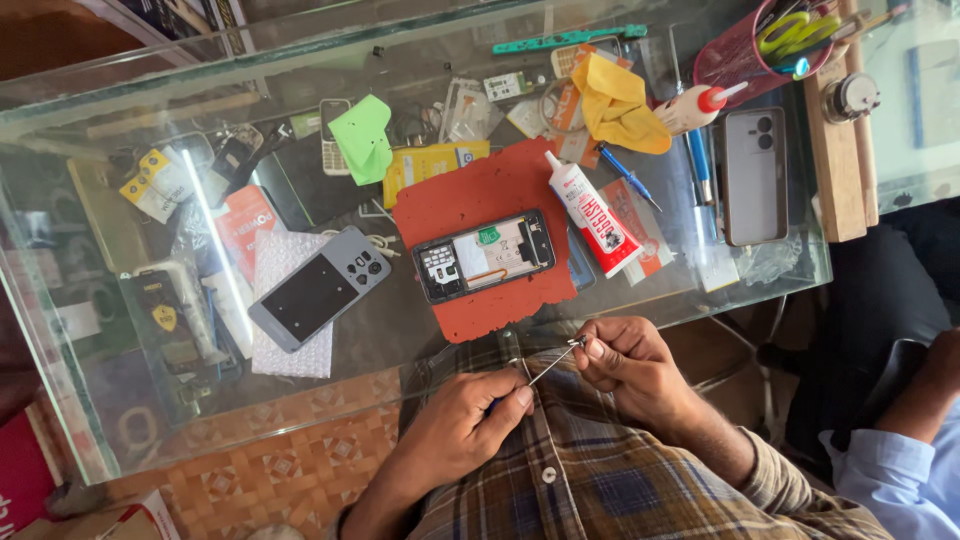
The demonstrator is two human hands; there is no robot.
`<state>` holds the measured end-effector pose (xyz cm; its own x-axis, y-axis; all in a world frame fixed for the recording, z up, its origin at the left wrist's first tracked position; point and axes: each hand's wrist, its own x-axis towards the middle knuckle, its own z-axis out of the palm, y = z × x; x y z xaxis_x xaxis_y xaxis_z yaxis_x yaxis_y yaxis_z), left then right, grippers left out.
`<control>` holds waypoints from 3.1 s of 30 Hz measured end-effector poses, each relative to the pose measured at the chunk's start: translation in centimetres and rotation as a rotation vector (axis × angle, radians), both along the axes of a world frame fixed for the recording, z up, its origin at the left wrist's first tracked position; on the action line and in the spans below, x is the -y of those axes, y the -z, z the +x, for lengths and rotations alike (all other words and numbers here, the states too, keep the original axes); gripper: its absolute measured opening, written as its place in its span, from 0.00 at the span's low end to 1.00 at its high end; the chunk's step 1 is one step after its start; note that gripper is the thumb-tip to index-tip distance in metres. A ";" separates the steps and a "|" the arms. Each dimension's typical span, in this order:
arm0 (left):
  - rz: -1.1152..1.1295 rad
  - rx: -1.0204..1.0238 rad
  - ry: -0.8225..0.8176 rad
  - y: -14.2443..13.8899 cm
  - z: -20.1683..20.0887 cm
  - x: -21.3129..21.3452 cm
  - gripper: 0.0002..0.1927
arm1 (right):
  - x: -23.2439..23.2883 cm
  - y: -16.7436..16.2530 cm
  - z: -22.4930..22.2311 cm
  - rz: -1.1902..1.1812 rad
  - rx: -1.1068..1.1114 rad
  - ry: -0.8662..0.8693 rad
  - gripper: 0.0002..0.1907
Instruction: The person unscrews a smartphone back cover with a screwdriver, tests a feature phone by pressing its buttons and checking its screen, then applies adhesive from a tube onto the phone frame and wipes the frame with a cloth before handling small parts with tweezers.
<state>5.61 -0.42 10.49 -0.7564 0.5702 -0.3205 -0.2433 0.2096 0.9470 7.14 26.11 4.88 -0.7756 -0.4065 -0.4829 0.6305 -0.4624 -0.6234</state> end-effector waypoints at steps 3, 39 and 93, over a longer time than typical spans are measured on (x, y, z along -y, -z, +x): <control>0.014 -0.011 0.002 0.0 0.2 -0.1 0.14 | -0.4 -0.2 -0.1 0.069 -0.066 -0.028 0.15; 0.016 0.211 -0.219 1.8 -0.8 2.0 0.16 | -7.1 -2.2 -4.6 0.582 -0.574 0.437 0.07; -0.002 -0.429 -0.074 11.2 -9.5 -12.6 0.30 | -8.0 1.2 -10.5 1.965 -0.922 -0.185 0.22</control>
<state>-3.85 12.20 -0.73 -0.8600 0.5094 0.0309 0.1579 0.2080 0.9653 -3.32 34.12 3.68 -0.9899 -0.0711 0.1226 -0.0907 0.9825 -0.1625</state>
